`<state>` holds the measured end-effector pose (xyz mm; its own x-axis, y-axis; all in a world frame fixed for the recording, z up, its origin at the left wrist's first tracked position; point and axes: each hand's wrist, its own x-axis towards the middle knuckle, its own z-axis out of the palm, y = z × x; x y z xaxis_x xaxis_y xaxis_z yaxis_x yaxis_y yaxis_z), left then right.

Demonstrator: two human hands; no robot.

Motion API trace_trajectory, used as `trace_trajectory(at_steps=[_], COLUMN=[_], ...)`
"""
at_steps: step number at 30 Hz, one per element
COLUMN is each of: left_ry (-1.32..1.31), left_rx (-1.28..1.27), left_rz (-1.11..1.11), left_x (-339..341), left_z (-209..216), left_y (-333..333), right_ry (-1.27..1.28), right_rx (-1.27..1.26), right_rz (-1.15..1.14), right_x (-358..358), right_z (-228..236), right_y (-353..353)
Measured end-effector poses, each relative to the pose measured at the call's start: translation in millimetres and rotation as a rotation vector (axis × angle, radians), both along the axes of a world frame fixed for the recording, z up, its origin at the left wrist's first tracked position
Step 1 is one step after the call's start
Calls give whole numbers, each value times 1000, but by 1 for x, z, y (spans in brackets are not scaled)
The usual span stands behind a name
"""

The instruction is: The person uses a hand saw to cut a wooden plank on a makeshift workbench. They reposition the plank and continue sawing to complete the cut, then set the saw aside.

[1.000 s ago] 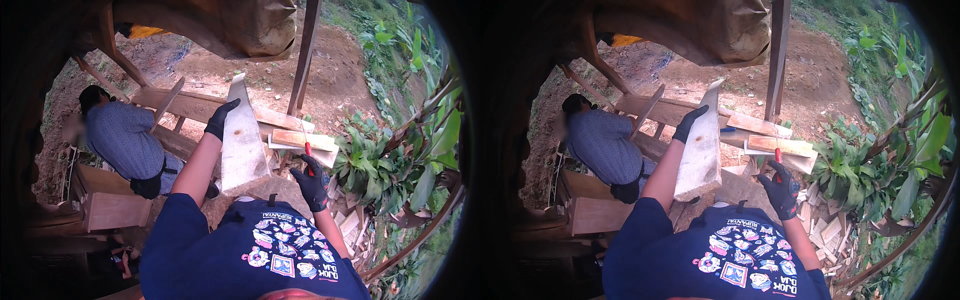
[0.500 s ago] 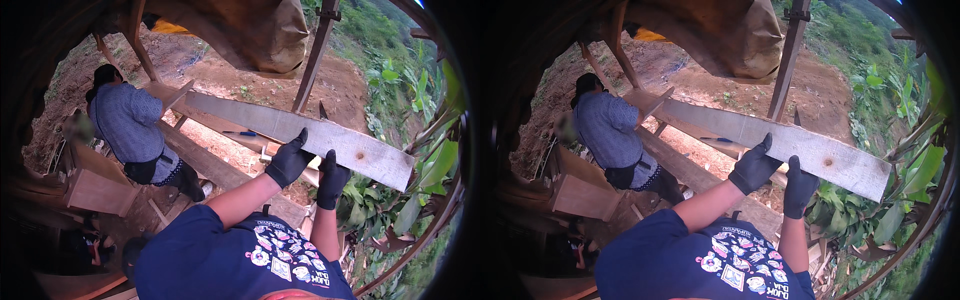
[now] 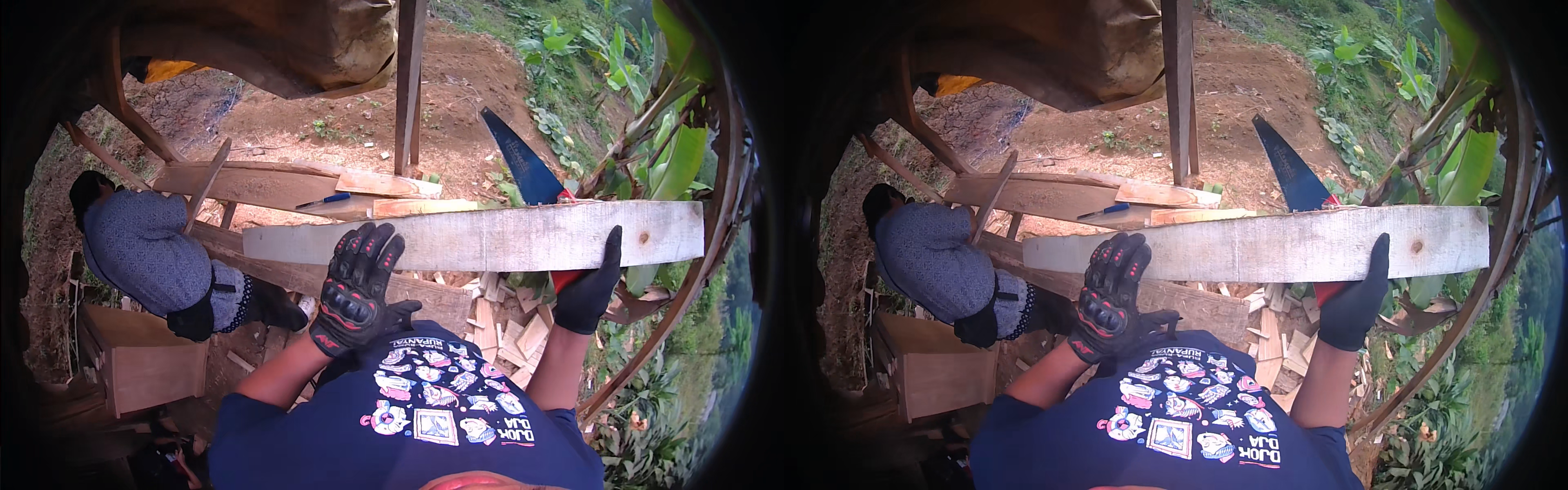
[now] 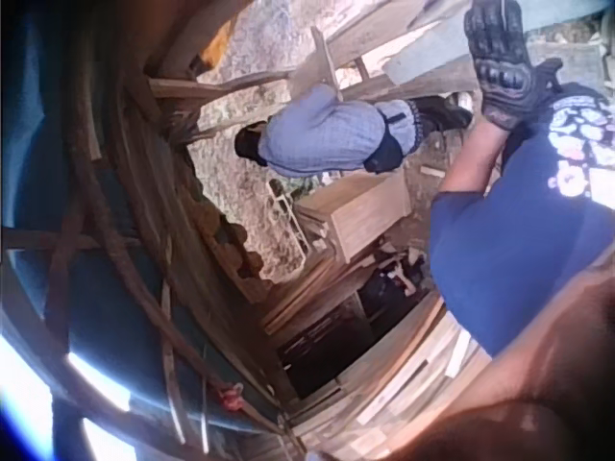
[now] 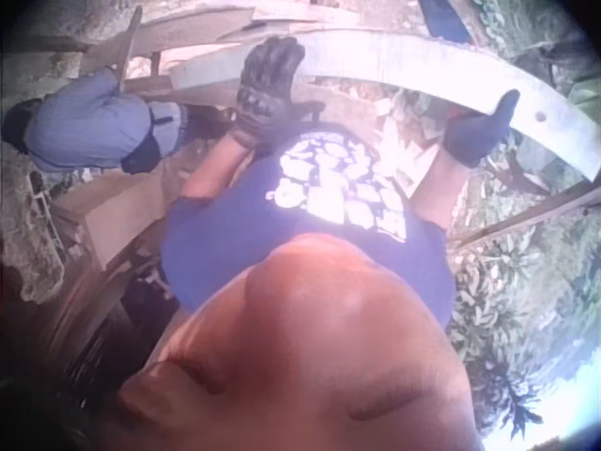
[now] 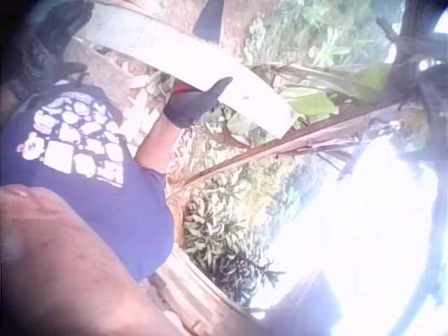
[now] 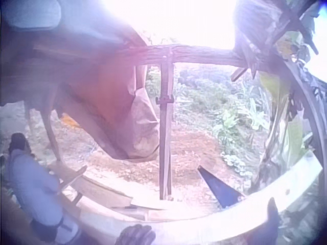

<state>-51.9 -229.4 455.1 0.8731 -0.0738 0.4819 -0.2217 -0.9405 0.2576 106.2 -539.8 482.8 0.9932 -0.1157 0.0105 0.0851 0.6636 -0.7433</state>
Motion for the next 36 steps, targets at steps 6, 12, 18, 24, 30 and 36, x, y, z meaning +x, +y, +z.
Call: trace_trajectory(at_steps=[6,12,18,24,30,36], left_ry=[272,255,298,381,464,730], left_rx=[-16,-134,-148,-224,-381,-500], left_rz=[26,63,110,235,328,473], left_x=[30,-19,-53,-124,-169,-195], left_z=[-64,-37,-56,-68,-57,-49], left_y=[28,33,63,89,111,134], right_ry=[-9,90,156,315,332,304], right_rx=[-241,-188,-317,-854,-641,-624], right_rz=[18,-1,-120,-132,-140,-171], right_x=[13,31,52,88,143,107], right_z=[-30,-41,-74,-99,-111,-73], right_y=[-30,0,-36,-69,-89,-25])
